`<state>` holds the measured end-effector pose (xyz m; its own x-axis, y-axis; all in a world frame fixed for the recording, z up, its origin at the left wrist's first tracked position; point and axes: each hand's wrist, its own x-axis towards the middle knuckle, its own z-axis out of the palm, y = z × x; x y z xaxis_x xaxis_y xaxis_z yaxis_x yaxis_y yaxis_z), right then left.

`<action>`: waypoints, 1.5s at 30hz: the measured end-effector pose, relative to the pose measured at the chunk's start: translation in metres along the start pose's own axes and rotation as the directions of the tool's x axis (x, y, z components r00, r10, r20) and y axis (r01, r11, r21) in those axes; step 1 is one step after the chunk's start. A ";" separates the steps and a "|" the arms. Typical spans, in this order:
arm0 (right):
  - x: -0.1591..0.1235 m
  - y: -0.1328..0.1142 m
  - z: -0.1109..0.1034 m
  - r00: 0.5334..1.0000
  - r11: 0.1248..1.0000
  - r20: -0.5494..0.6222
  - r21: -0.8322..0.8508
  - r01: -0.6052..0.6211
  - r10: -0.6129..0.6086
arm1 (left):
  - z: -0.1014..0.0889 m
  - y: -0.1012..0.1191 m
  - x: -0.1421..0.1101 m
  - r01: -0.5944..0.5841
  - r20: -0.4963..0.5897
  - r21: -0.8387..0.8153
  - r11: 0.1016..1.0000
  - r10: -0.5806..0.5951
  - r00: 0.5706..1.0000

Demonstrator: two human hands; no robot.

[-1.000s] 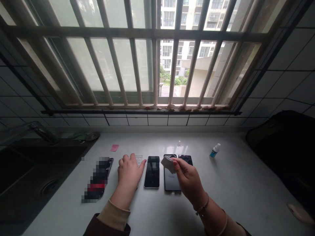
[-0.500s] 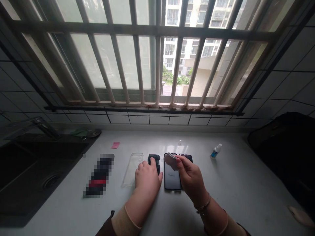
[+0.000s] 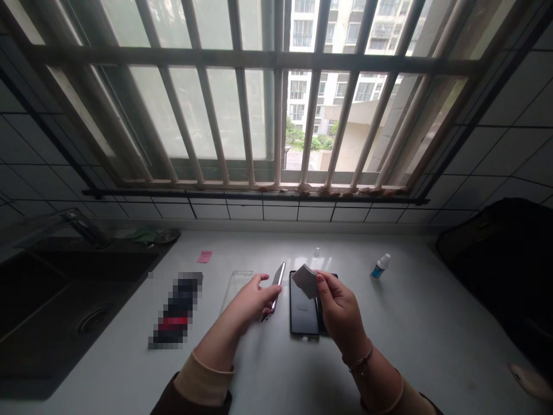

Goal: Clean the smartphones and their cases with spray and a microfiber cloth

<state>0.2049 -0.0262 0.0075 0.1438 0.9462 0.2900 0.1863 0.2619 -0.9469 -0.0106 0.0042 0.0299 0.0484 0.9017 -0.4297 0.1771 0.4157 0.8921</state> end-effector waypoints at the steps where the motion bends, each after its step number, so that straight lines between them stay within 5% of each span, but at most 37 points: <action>1: 0.001 0.001 0.000 1.000 1.000 -0.017 0.019 -0.019 0.019 | -0.002 -0.001 -0.001 0.014 0.094 -0.196 0.981 0.005 0.996; 5: 0.005 0.008 0.001 0.997 0.994 -0.013 0.069 -0.079 0.080 | 0.007 -0.004 -0.011 0.147 0.357 -0.699 0.700 0.163 0.920; 9: 0.009 0.006 -0.001 0.997 0.997 -0.040 0.021 -0.070 0.071 | 0.026 -0.007 -0.020 0.226 0.394 -0.824 0.520 0.239 0.887; 14: 0.005 -0.005 -0.007 0.984 0.967 -0.154 -0.251 0.045 -0.086 | 0.046 -0.012 -0.026 0.300 0.422 -0.793 0.529 0.124 0.898; 20: -0.001 -0.005 -0.004 0.935 0.810 0.006 -0.498 0.310 -0.354 | 0.060 -0.018 -0.030 0.341 0.459 -0.744 0.575 0.069 0.886; 28: 0.016 -0.004 -0.023 0.917 0.751 -0.175 -0.637 0.173 -0.360 | 0.062 -0.022 -0.034 0.412 0.534 -0.699 0.585 0.044 0.844; 37: 0.006 0.007 0.003 0.846 0.685 0.294 -0.498 0.532 -0.444 | 0.063 -0.022 -0.031 0.347 0.449 -0.742 0.574 0.042 0.892; 41: 0.000 0.003 0.008 0.785 0.692 0.428 -0.391 0.607 -0.447 | 0.063 -0.022 -0.024 0.336 0.403 -0.843 0.420 0.080 0.912; 45: -0.010 -0.003 0.014 0.700 0.684 0.520 -0.269 0.678 -0.490 | 0.060 -0.023 -0.019 0.325 0.342 -0.888 0.326 -0.005 0.940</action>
<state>0.1895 -0.0342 0.0053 -0.4958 0.6329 0.5946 0.4865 0.7696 -0.4135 0.0438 -0.0296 0.0092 0.3811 0.8041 -0.4562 -0.7993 0.5346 0.2746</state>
